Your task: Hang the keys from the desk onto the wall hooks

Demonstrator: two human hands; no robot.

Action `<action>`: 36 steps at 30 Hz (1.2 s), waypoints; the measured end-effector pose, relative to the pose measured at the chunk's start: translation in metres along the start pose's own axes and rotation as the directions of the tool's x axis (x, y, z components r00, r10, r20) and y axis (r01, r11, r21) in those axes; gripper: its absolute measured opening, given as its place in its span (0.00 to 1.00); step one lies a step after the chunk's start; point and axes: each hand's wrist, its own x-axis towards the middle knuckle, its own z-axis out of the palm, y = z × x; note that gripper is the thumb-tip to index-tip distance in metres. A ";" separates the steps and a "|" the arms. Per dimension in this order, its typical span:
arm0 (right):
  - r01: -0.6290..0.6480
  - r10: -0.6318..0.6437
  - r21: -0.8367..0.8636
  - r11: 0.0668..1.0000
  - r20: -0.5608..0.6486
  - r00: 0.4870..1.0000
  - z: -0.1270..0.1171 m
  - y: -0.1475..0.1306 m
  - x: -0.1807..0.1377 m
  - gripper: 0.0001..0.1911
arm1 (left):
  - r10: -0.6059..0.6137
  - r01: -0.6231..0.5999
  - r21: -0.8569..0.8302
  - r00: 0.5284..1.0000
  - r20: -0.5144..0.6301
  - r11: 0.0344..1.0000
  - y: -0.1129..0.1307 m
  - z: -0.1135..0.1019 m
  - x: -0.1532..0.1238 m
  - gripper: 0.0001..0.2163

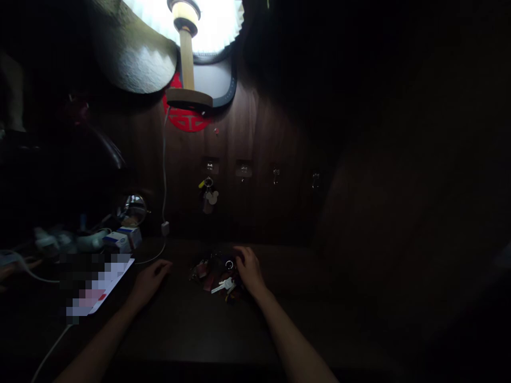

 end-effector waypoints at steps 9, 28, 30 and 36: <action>-0.006 0.005 -0.085 0.996 -0.010 1.000 -0.027 0.028 -0.036 0.17 | 0.022 -0.022 0.041 1.000 0.006 0.999 0.005 -0.001 -0.005 0.12; -0.084 0.080 -0.123 0.989 -0.037 0.996 -0.027 0.045 -0.043 0.14 | 0.114 -0.112 -0.020 0.988 0.108 0.993 0.028 0.031 0.000 0.12; -0.088 0.085 -0.134 0.987 -0.031 0.996 -0.028 0.045 -0.043 0.15 | 0.168 -0.167 -0.017 0.980 0.105 0.986 0.034 0.042 -0.001 0.12; -0.097 0.092 -0.151 0.984 -0.040 0.995 -0.028 0.044 -0.044 0.15 | 0.309 -0.314 0.070 0.948 0.079 0.947 0.039 0.067 -0.006 0.13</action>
